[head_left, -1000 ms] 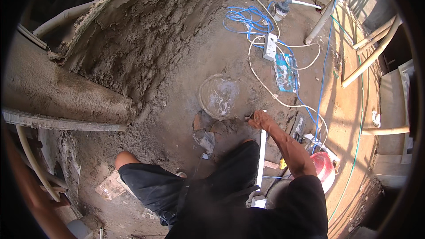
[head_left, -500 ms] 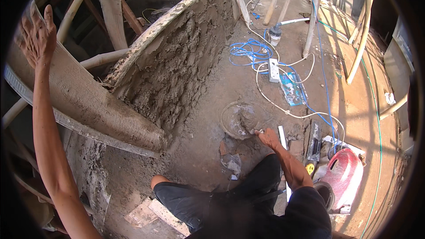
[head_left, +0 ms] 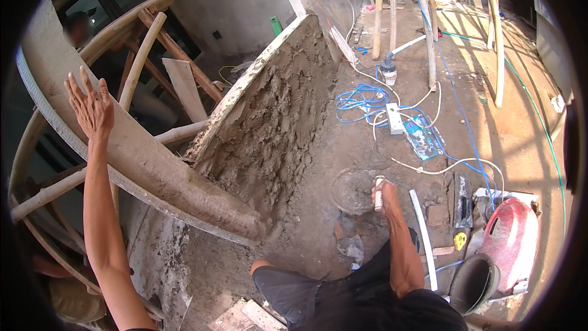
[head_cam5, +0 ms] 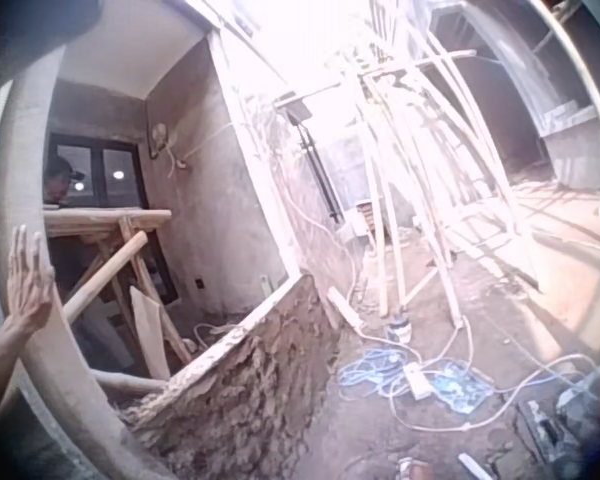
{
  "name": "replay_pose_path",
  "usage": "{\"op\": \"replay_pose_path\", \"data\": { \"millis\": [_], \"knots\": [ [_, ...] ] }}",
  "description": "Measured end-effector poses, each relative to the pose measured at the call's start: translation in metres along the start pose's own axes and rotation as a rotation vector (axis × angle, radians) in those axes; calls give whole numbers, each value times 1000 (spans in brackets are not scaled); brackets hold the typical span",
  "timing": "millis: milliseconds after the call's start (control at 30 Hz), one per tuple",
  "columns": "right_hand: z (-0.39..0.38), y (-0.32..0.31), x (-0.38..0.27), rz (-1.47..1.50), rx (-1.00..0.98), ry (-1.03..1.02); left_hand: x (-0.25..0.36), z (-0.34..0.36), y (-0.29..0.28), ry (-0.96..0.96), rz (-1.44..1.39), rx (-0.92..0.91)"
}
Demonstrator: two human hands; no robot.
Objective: The person applies mortar to a low concrete wall using a trowel, taking mortar from a bucket and smoothing it against the wall surface while using a straight edge to align the plaster.
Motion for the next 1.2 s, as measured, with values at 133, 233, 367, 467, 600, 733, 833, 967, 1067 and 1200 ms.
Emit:
{"op": "replay_pose_path", "data": {
  "millis": [133,233,367,467,600,733,833,967,1067,1200],
  "knots": [
    [-1,-28,-52,339,150,-195,0,-2,4,48,32,4],
    [-16,-48,-100,378,306,-365,5,-6,3,54,48,18],
    [-41,-66,-160,478,585,-601,6,-6,7,48,58,22],
    [-53,-45,-191,426,724,-672,7,-7,9,43,83,14],
    [-22,23,-201,341,1010,-811,-3,-10,5,21,163,-37],
    [-2,152,-226,165,1006,-646,-6,0,3,-4,200,-42],
    [72,267,-224,77,890,-497,2,-10,23,-67,223,-69],
    [13,437,-180,-67,245,-637,1,-15,24,-79,300,-155],
    [-124,447,-109,51,-221,-688,-7,-9,11,-47,281,-133],
    [-94,386,-69,-316,-240,-571,-4,-9,15,-30,238,-129]
  ]
}}
Point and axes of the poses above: each hand's wrist, its own z-axis towards the middle knuckle, its own y-axis out of the palm, x = y × z, the point moved 10 cm from there along z, towards the middle knuckle, and after that the axes turned 13 degrees about -z, right-handed, at the moved point
